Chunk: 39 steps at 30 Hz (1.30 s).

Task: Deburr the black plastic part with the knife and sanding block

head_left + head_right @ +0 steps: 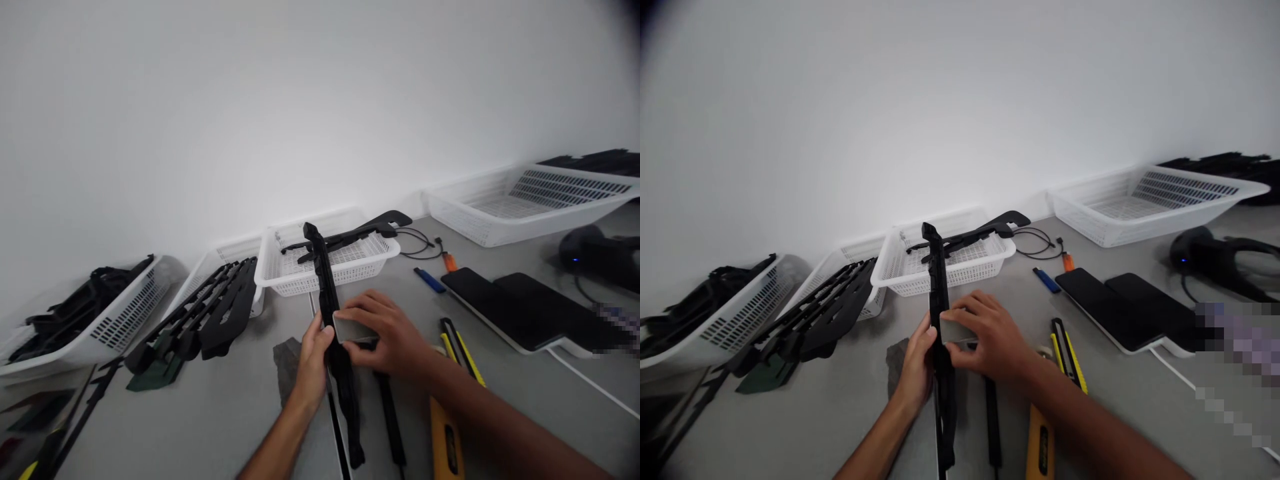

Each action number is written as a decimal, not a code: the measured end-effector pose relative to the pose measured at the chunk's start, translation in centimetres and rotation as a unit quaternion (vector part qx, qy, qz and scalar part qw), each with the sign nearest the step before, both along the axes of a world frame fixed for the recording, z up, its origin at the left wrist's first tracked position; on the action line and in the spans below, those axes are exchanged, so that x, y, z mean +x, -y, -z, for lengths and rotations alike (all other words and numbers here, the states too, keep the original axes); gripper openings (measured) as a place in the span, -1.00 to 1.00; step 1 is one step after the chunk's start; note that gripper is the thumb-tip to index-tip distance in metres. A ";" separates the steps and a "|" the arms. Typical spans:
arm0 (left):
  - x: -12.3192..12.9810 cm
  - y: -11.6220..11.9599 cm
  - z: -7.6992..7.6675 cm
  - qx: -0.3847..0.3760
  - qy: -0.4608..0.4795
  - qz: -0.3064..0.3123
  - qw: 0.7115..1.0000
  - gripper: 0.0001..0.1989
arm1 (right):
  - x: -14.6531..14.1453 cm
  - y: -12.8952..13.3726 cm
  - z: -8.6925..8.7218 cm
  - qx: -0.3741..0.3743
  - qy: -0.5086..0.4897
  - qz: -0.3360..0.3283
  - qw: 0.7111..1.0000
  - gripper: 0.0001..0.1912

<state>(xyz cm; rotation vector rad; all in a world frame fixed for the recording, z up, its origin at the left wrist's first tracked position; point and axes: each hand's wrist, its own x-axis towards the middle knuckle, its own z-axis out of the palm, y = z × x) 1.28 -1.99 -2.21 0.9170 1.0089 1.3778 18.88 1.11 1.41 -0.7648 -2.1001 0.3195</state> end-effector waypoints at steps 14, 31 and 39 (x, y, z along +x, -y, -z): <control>0.0 -0.3 0.0 -0.006 -0.024 -0.010 1.000 -0.28 | 0.1 0.1 -0.4 0.002 -0.010 0.044 0.999 -0.55; 1.3 1.3 -0.8 -0.027 -0.012 0.149 0.988 -0.35 | 0.7 -1.5 1.0 -0.107 -0.139 0.101 0.979 -0.65; 0.8 1.2 -0.3 -0.028 -0.021 0.077 0.996 -0.48 | 0.8 -1.6 1.1 -0.057 -0.090 0.139 0.985 -0.67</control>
